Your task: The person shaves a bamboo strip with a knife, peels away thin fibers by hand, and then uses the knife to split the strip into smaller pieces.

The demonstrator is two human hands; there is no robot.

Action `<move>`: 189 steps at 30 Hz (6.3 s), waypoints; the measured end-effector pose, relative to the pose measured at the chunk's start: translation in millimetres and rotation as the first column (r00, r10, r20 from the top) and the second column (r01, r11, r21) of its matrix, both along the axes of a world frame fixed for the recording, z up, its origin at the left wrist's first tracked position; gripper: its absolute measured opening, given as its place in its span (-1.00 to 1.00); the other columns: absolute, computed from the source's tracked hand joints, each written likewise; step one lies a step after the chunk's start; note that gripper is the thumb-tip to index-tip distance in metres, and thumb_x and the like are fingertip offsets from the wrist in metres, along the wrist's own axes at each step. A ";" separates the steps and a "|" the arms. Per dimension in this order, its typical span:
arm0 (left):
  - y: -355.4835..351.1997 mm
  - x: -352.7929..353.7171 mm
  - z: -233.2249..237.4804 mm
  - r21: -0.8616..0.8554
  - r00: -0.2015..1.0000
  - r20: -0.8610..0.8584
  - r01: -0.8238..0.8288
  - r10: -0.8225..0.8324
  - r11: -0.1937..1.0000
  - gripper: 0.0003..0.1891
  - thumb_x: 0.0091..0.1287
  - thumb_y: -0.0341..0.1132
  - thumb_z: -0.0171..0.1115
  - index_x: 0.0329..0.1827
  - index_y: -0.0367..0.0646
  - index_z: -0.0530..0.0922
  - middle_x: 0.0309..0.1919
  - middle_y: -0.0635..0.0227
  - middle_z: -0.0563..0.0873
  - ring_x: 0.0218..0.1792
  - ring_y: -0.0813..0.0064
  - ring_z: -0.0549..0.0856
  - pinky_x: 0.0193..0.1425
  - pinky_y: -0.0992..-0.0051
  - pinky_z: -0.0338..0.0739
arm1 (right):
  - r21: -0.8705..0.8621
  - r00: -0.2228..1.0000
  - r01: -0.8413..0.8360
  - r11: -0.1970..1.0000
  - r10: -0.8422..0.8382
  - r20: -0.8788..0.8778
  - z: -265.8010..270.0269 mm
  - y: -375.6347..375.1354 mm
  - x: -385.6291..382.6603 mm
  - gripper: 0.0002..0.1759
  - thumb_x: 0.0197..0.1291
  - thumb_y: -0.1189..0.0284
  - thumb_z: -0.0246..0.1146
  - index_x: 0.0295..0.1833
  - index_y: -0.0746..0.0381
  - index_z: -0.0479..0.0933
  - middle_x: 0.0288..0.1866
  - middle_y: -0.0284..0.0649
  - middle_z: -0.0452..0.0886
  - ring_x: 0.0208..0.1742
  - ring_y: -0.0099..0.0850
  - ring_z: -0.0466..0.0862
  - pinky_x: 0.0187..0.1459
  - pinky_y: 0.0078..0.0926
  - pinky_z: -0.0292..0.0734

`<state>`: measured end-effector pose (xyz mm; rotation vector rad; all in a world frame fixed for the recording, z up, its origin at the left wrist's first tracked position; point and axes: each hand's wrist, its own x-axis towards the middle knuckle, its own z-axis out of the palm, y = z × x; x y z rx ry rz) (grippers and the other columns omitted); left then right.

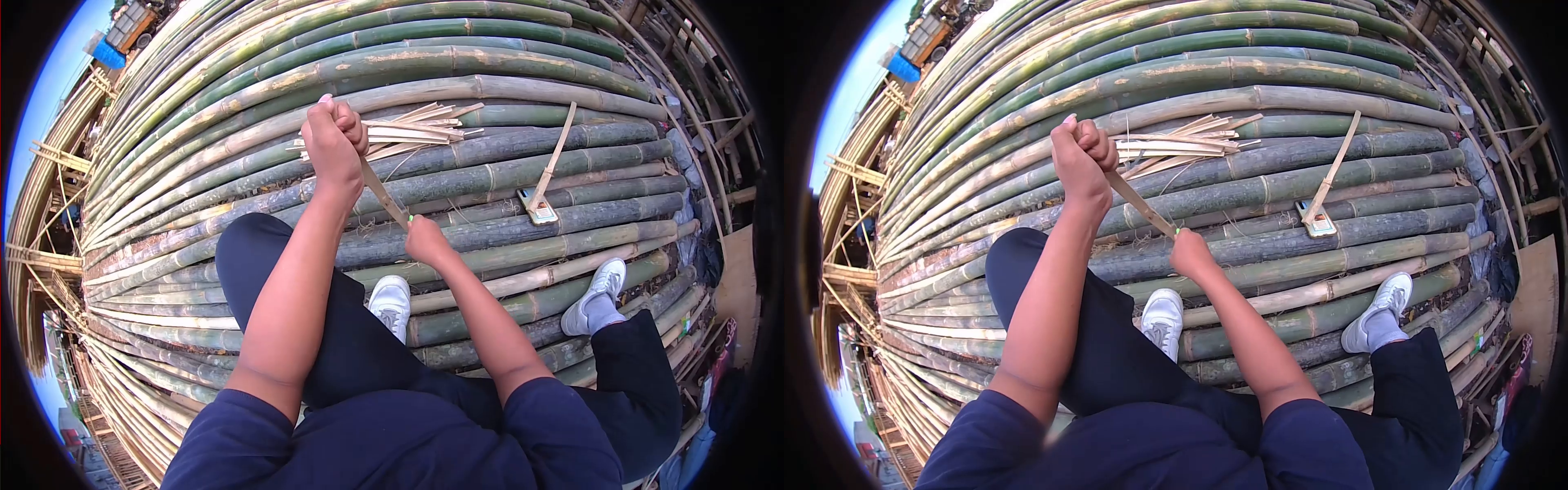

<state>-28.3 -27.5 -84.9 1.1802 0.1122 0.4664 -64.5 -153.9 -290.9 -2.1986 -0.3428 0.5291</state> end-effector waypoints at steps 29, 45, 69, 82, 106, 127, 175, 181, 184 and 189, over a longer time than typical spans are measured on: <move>-7.3 -1.9 -0.2 0.066 1.000 -0.007 0.010 -0.009 0.998 -0.55 0.45 -0.07 -0.18 -0.65 -0.01 0.13 -0.77 0.55 0.11 -0.75 0.64 0.08 -0.65 0.50 -0.08 | -0.088 0.994 -0.097 0.991 0.092 -0.059 -47.9 20.3 -8.1 -0.62 0.36 0.37 0.06 -0.33 0.53 0.50 -0.45 0.17 0.64 -0.54 -0.11 0.70 -0.53 -0.16 0.57; -2.4 -15.0 1.6 0.051 0.999 -0.014 0.033 -0.033 0.998 -0.56 0.39 -0.08 -0.17 -0.68 0.01 0.07 -0.77 0.52 0.06 -0.73 0.60 -0.01 -0.62 0.45 -0.12 | -0.081 0.986 -0.078 0.994 0.065 -0.154 -70.9 10.1 -14.7 -0.68 0.25 0.40 0.12 -0.29 0.52 0.56 -0.42 0.16 0.66 -0.50 -0.04 0.71 -0.43 -0.09 0.60; 15.1 -27.7 -5.8 -0.034 1.000 0.017 -0.002 0.003 0.999 -0.58 0.42 -0.13 -0.21 -0.66 -0.01 0.07 -0.76 0.53 0.04 -0.70 0.62 -0.03 -0.60 0.46 -0.13 | 0.057 1.000 0.020 0.998 -0.019 -0.023 -11.6 33.1 -22.1 -0.59 0.40 0.34 0.02 -0.36 0.49 0.50 -0.42 0.19 0.63 -0.54 -0.05 0.68 -0.50 -0.14 0.58; 13.1 -28.7 -3.9 -0.019 0.999 0.031 -0.042 0.042 0.999 -0.58 0.42 -0.13 -0.20 -0.66 -0.02 0.07 -0.77 0.52 0.05 -0.73 0.61 0.00 -0.62 0.46 -0.11 | 0.112 0.996 0.089 0.990 -0.089 -0.005 11.0 35.3 -24.6 -0.73 0.35 0.47 0.04 -0.22 0.47 0.55 -0.29 0.28 0.63 -0.14 0.18 0.65 -0.04 0.04 0.53; 8.8 -29.1 -2.9 0.009 0.999 0.024 -0.042 0.041 0.999 -0.58 0.42 -0.12 -0.21 -0.65 -0.02 0.07 -0.76 0.52 0.06 -0.71 0.62 -0.01 -0.61 0.45 -0.13 | 0.090 0.988 0.046 0.995 -0.032 -0.152 17.6 21.3 -6.0 -0.60 0.39 0.36 0.00 -0.32 0.50 0.54 -0.39 0.22 0.63 -0.40 0.15 0.66 -0.25 -0.06 0.59; 2.7 -29.7 -2.1 0.106 1.000 0.019 -0.022 0.021 0.994 -0.60 0.42 -0.16 -0.19 -0.64 -0.03 0.09 -0.75 0.55 0.07 -0.70 0.65 0.02 -0.59 0.49 -0.10 | -0.051 0.993 -0.117 0.992 0.117 -0.008 -96.6 32.9 -44.1 -0.59 0.41 0.34 -0.02 -0.28 0.50 0.52 -0.39 0.26 0.62 -0.33 0.11 0.69 -0.24 0.00 0.59; 8.5 -13.5 -7.5 -0.133 1.000 0.016 0.024 -0.022 0.991 -0.59 0.36 -0.06 -0.22 -0.66 0.01 0.05 -0.77 0.52 0.03 -0.71 0.58 -0.04 -0.60 0.43 -0.12 | -0.127 0.972 0.231 0.965 -0.223 0.075 -66.0 -18.1 -24.3 -0.78 0.33 0.46 0.05 -0.16 0.45 0.45 -0.32 0.31 0.61 -0.18 0.26 0.64 -0.10 0.11 0.53; 2.4 -8.4 -9.1 -0.100 0.999 0.026 0.036 -0.033 0.994 -0.58 0.35 -0.06 -0.17 -0.67 0.03 0.04 -0.77 0.54 0.01 -0.73 0.57 -0.07 -0.60 0.43 -0.11 | 0.068 0.958 0.282 0.957 -0.284 0.031 19.3 5.4 -15.1 -0.74 0.33 0.43 0.05 -0.16 0.47 0.47 -0.18 0.30 0.63 -0.08 0.18 0.67 -0.07 0.02 0.58; 3.5 -4.2 -4.7 -0.128 1.000 0.003 -0.018 0.018 0.992 -0.58 0.35 -0.06 -0.17 -0.67 0.03 0.04 -0.77 0.54 0.00 -0.72 0.57 -0.06 -0.60 0.44 -0.11 | -0.072 0.940 0.341 0.937 -0.342 0.000 -44.2 -6.4 -23.1 -0.74 0.34 0.43 0.03 -0.18 0.45 0.49 -0.24 0.30 0.63 -0.14 0.22 0.65 -0.08 0.08 0.53; 0.8 0.4 -6.8 -0.106 0.990 0.030 0.142 -0.139 0.984 -0.57 0.37 -0.06 -0.19 -0.68 0.04 0.04 -0.78 0.55 0.01 -0.72 0.59 -0.05 -0.61 0.45 -0.11 | -0.144 0.963 0.251 0.957 -0.263 -0.065 -47.7 -25.7 -13.9 -0.70 0.34 0.42 0.02 -0.15 0.47 0.54 -0.19 0.29 0.64 -0.09 0.18 0.65 0.01 0.05 0.53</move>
